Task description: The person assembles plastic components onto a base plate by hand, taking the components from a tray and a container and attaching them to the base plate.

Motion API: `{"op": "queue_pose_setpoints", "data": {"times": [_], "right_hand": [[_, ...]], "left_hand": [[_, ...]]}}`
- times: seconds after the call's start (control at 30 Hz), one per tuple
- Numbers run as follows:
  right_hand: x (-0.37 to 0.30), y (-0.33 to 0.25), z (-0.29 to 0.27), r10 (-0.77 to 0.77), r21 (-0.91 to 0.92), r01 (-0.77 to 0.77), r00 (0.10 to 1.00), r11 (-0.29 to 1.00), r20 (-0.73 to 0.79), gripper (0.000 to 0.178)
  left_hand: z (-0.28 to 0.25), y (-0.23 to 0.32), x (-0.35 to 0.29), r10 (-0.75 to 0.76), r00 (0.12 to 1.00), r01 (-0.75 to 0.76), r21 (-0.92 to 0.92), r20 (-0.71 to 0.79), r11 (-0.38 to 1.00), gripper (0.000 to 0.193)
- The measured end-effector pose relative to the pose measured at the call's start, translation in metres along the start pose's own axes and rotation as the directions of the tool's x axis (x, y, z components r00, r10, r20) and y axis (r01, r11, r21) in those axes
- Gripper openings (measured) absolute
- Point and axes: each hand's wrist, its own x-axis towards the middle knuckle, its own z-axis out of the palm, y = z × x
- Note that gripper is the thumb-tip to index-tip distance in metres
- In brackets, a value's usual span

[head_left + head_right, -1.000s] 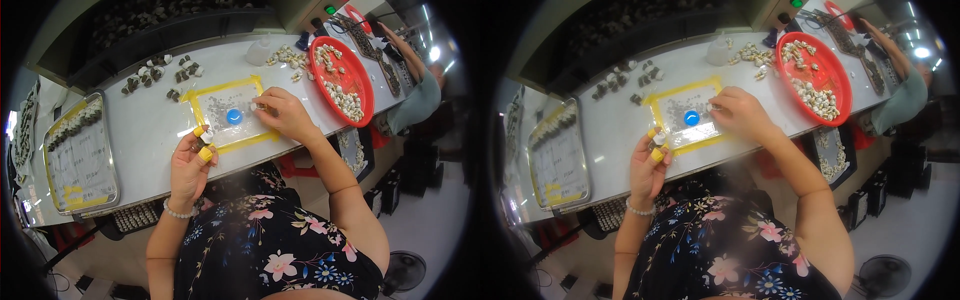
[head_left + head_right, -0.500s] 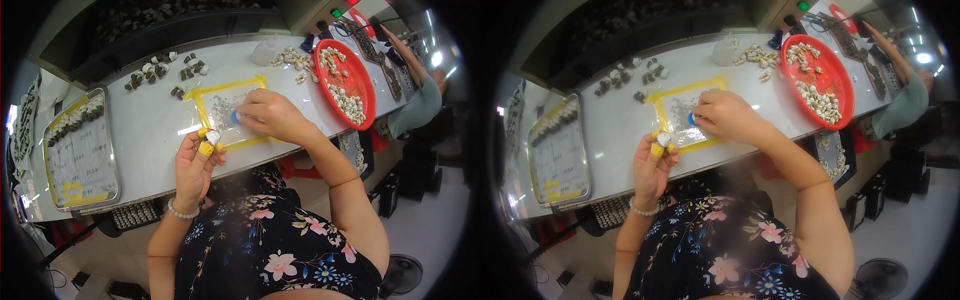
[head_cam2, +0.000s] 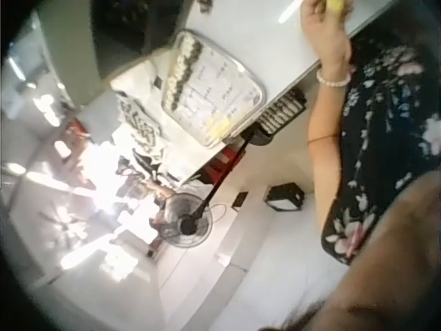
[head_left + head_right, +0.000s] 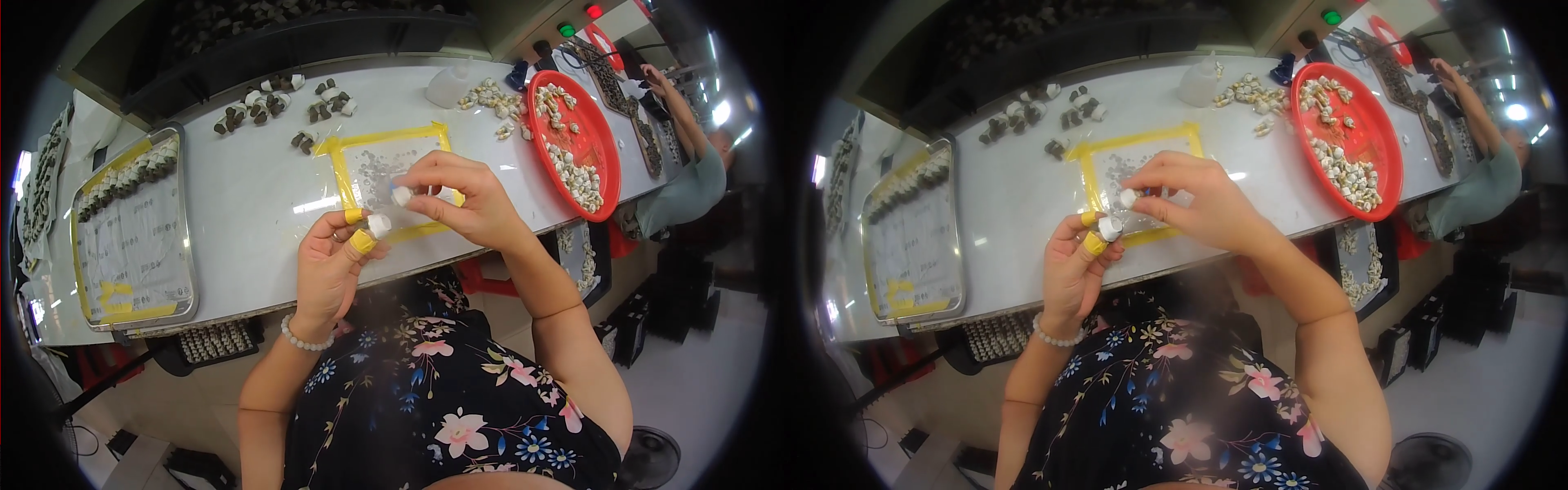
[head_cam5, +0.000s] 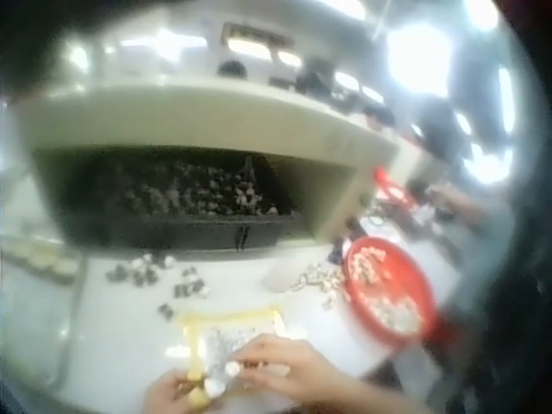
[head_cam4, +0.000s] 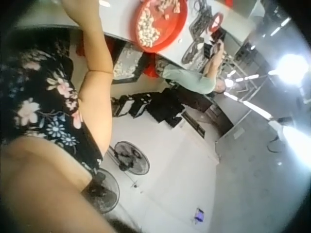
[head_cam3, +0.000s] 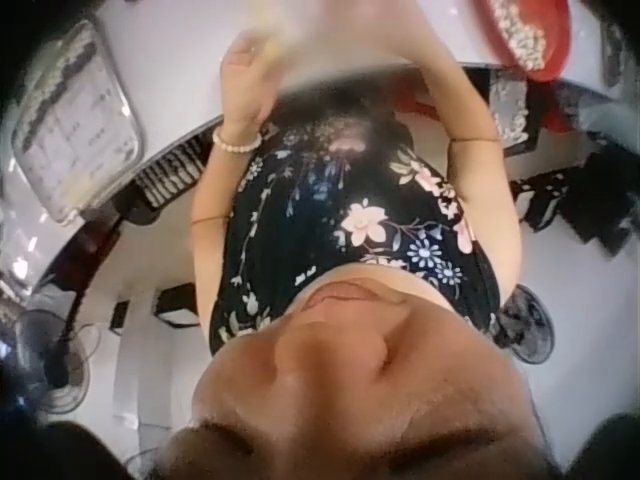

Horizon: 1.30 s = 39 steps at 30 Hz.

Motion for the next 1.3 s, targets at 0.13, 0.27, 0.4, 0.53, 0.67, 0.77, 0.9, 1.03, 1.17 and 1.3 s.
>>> {"op": "queue_pose_setpoints", "data": {"times": [0.13, 0.27, 0.4, 0.53, 0.67, 0.77, 0.9, 1.03, 1.17, 1.3], "right_hand": [[-0.005, -0.003, 0.007, -0.03, 0.122, 0.025, 0.999, 0.992, 0.034, 0.022], [-0.007, -0.002, 0.009, -0.024, 0.083, 0.02, 0.999, 0.996, 0.044, 0.024], [-0.011, -0.002, 0.013, -0.028, 0.045, 0.026, 0.999, 0.999, 0.028, 0.024], [-0.016, 0.004, 0.013, 0.009, 0.123, -0.015, 0.999, 0.992, 0.05, 0.022], [-0.019, 0.01, 0.009, 0.02, 0.146, -0.03, 0.997, 0.989, 0.069, 0.022], [-0.013, 0.016, -0.004, 0.077, 0.13, -0.099, 0.983, 0.986, 0.169, 0.019], [0.003, 0.049, -0.044, 0.215, -0.202, -0.235, 0.97, 0.951, -0.115, 0.019], [0.018, 0.098, -0.08, -0.033, -0.635, -0.184, 0.949, 0.75, -0.314, 0.024], [0.018, 0.107, -0.082, -0.025, -0.773, -0.211, 0.959, 0.598, -0.281, 0.027], [0.009, 0.091, -0.076, -0.004, -0.737, -0.212, 0.96, 0.642, -0.279, 0.016]], "left_hand": [[0.002, 0.0, 0.0, 0.012, 1.0, -0.012, -0.012, -0.016, 1.0, 0.023], [0.003, -0.002, 0.0, 0.03, 1.0, -0.03, -0.044, -0.009, 0.999, 0.024], [0.005, -0.014, -0.002, 0.163, 0.984, -0.159, 0.061, -0.07, 0.985, 0.02], [0.006, -0.016, -0.004, 0.167, 0.985, -0.162, 0.106, -0.045, 0.981, 0.018], [0.005, -0.014, -0.002, 0.116, 0.993, -0.111, 0.134, -0.033, 0.985, 0.018], [0.006, -0.007, 0.0, 0.026, 1.0, -0.026, 0.157, 0.002, 0.987, 0.02], [0.002, 0.027, -0.007, 0.114, 0.991, -0.125, 0.213, 0.064, 0.969, 0.025], [-0.033, 0.093, -0.026, 0.35, 0.935, -0.29, 0.445, -0.058, 0.847, 0.03], [-0.086, 0.175, -0.042, 0.708, 0.685, -0.264, 0.846, -0.173, 0.463, 0.028], [-0.167, 0.266, -0.06, 0.892, 0.436, 0.111, 0.991, -0.118, 0.077, 0.033]]}}
